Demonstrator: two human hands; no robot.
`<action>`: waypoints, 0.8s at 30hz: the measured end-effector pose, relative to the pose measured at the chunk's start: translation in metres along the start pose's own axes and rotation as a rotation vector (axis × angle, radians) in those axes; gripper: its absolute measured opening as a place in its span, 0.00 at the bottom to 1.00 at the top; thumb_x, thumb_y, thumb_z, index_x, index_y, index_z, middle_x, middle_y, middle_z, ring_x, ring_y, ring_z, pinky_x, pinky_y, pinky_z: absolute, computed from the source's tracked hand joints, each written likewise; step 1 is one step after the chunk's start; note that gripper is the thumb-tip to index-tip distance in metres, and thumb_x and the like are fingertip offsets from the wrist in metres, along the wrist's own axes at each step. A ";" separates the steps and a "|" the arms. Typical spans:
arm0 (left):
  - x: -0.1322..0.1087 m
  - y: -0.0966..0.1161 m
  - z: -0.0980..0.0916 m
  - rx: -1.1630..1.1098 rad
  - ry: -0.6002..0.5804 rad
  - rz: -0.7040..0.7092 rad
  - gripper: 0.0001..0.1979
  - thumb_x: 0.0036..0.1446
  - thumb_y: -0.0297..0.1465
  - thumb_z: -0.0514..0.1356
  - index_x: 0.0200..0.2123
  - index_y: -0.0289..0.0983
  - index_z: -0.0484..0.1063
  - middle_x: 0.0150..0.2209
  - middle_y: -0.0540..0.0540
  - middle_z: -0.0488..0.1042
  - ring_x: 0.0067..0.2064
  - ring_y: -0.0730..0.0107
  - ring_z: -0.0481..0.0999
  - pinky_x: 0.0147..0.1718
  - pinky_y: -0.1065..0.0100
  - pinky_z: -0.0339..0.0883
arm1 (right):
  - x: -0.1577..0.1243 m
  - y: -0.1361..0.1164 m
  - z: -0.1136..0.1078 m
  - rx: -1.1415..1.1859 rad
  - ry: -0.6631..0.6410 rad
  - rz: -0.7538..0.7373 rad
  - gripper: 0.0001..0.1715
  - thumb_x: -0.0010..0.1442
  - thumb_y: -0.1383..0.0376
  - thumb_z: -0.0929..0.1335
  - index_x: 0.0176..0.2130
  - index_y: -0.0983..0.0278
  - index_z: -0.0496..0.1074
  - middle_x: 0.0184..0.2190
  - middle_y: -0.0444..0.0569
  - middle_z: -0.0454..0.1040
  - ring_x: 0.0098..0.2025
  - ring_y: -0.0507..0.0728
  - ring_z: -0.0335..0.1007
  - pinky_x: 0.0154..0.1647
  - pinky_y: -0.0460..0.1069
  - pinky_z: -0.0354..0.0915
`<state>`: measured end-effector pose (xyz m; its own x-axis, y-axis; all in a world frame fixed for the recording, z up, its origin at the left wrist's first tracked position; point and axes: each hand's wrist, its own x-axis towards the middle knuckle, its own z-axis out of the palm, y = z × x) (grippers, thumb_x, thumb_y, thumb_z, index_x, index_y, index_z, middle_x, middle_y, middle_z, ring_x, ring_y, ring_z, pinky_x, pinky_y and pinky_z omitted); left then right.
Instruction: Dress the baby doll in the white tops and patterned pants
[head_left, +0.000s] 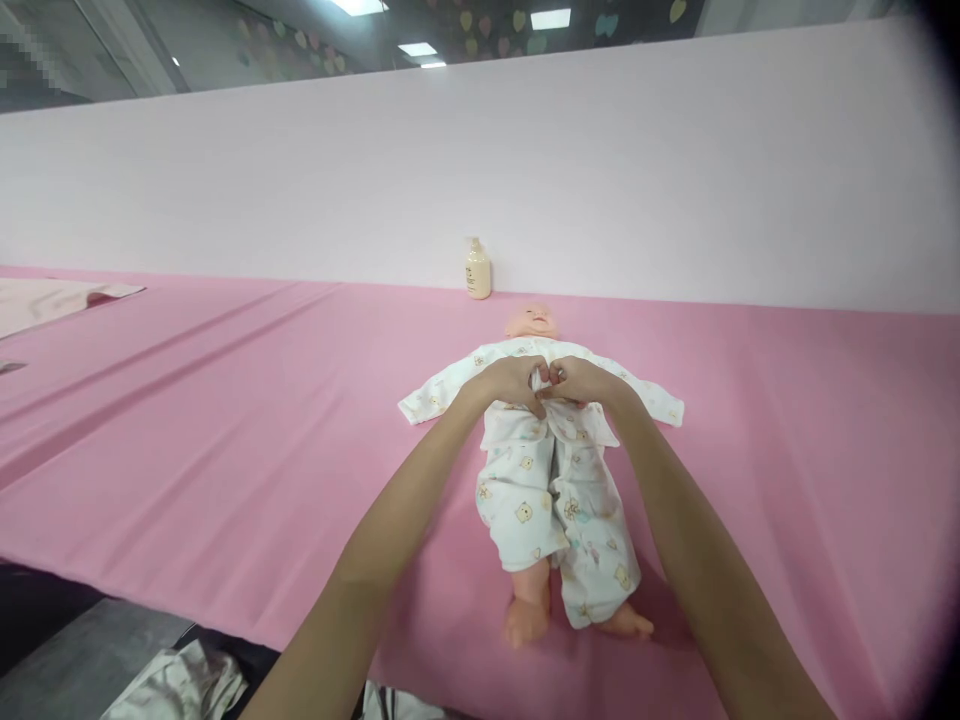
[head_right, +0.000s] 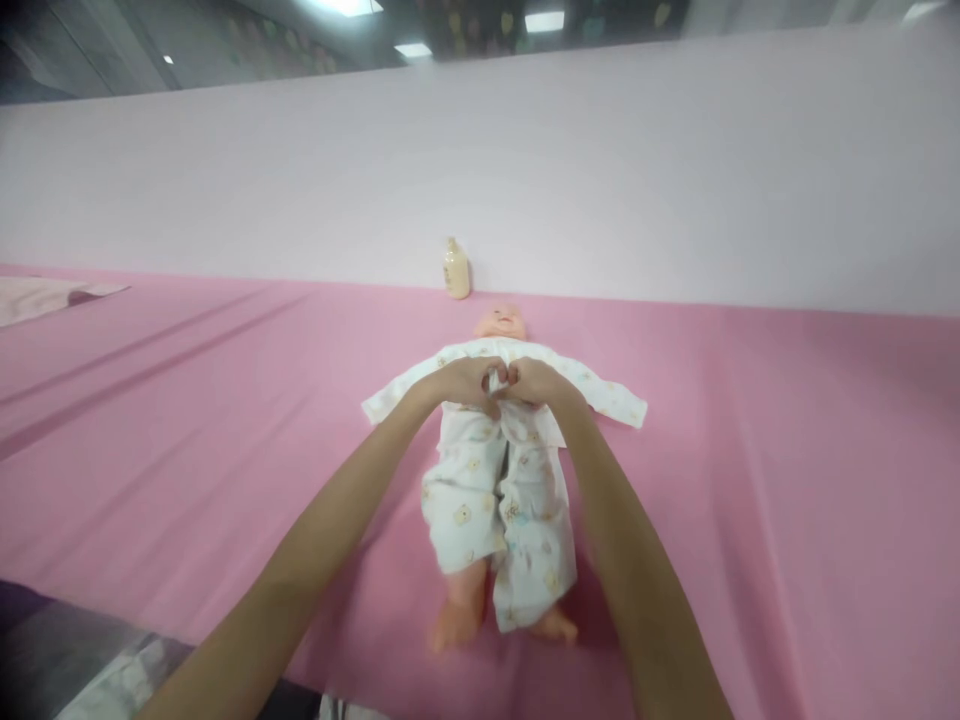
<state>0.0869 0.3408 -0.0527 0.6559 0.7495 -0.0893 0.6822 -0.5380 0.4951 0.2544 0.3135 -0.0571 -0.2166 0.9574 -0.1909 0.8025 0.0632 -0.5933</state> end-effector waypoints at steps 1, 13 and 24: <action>-0.006 -0.001 0.004 0.005 0.045 0.005 0.29 0.32 0.39 0.70 0.42 0.44 0.68 0.28 0.54 0.68 0.31 0.68 0.70 0.28 0.70 0.60 | -0.004 0.001 0.004 -0.031 0.050 -0.025 0.17 0.50 0.56 0.70 0.29 0.62 0.61 0.23 0.41 0.64 0.23 0.50 0.62 0.23 0.45 0.57; -0.101 -0.012 0.096 0.213 0.457 0.206 0.25 0.64 0.43 0.43 0.61 0.45 0.58 0.61 0.41 0.55 0.61 0.54 0.53 0.59 0.52 0.47 | -0.061 0.034 0.097 -0.165 0.700 -0.292 0.26 0.60 0.60 0.59 0.56 0.66 0.62 0.45 0.57 0.66 0.49 0.63 0.61 0.54 0.57 0.57; -0.139 0.000 0.106 -0.271 0.456 -0.022 0.30 0.63 0.44 0.45 0.66 0.42 0.45 0.66 0.44 0.51 0.65 0.61 0.54 0.61 0.58 0.52 | -0.108 0.041 0.118 0.290 0.610 -0.082 0.32 0.60 0.54 0.60 0.60 0.63 0.58 0.65 0.55 0.51 0.65 0.61 0.46 0.63 0.56 0.49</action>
<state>0.0300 0.1957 -0.1314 0.3939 0.8837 0.2529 0.5466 -0.4464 0.7085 0.2452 0.1792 -0.1530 0.1500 0.9458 0.2881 0.5972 0.1456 -0.7888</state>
